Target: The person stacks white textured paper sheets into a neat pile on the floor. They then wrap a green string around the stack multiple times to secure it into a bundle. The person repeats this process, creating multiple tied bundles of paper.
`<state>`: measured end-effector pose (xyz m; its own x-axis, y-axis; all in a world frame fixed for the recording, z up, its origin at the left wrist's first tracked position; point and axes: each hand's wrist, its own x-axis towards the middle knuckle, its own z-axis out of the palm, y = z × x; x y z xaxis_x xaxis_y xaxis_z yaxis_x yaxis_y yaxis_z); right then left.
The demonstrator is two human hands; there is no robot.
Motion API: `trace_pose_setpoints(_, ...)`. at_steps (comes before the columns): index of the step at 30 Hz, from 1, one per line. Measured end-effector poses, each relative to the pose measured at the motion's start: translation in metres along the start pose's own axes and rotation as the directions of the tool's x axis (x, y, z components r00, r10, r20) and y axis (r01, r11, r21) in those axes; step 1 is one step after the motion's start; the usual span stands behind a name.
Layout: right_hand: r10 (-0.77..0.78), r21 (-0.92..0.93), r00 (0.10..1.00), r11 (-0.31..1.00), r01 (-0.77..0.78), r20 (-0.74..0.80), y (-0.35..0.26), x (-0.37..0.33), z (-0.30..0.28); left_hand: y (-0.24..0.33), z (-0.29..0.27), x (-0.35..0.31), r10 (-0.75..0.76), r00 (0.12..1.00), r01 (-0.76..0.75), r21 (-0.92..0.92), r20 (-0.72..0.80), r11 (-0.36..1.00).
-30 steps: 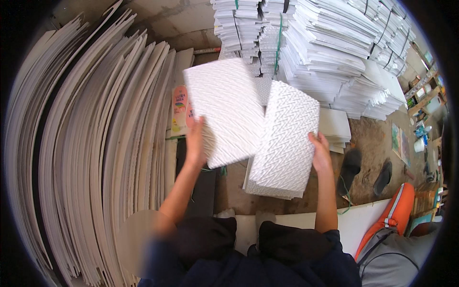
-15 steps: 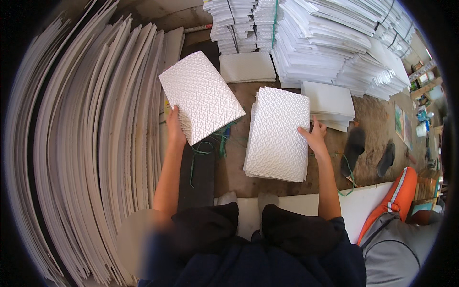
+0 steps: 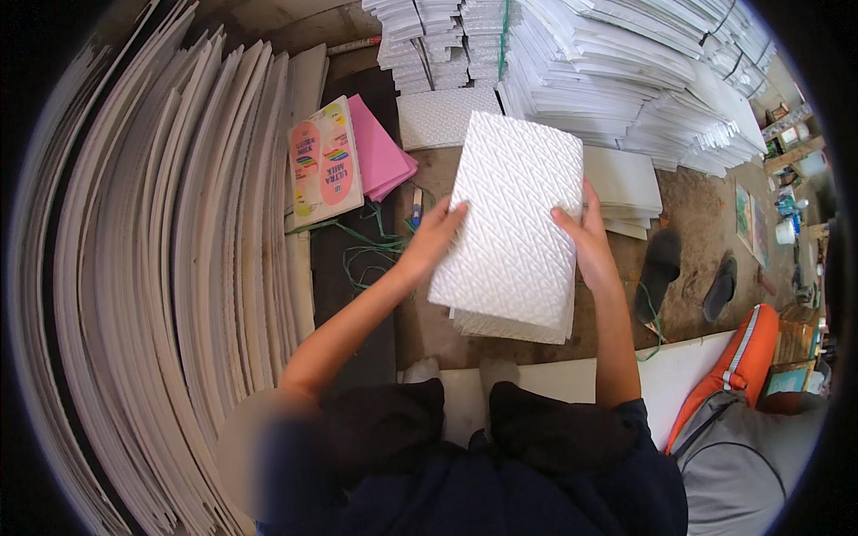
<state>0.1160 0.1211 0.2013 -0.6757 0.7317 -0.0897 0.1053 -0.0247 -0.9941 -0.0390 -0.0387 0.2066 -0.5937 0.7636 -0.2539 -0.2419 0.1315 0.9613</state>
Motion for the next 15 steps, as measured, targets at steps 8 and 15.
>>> trace_pose_setpoints(8, -0.139, -0.789, 0.98, 0.614, -0.025, -0.139, 0.029, -0.015, -0.016, -0.09, -0.062, 0.062, 0.293, 0.954, -0.234, 0.455, -0.062, 0.859)
trace_pose_setpoints(15, -0.211, -0.93, 0.963, 0.292, 0.224, 0.166, 0.024, 0.01, 0.037, -0.136, -0.109, 0.227, 0.058, 0.973, 0.042, 0.421, -0.222, 0.906)
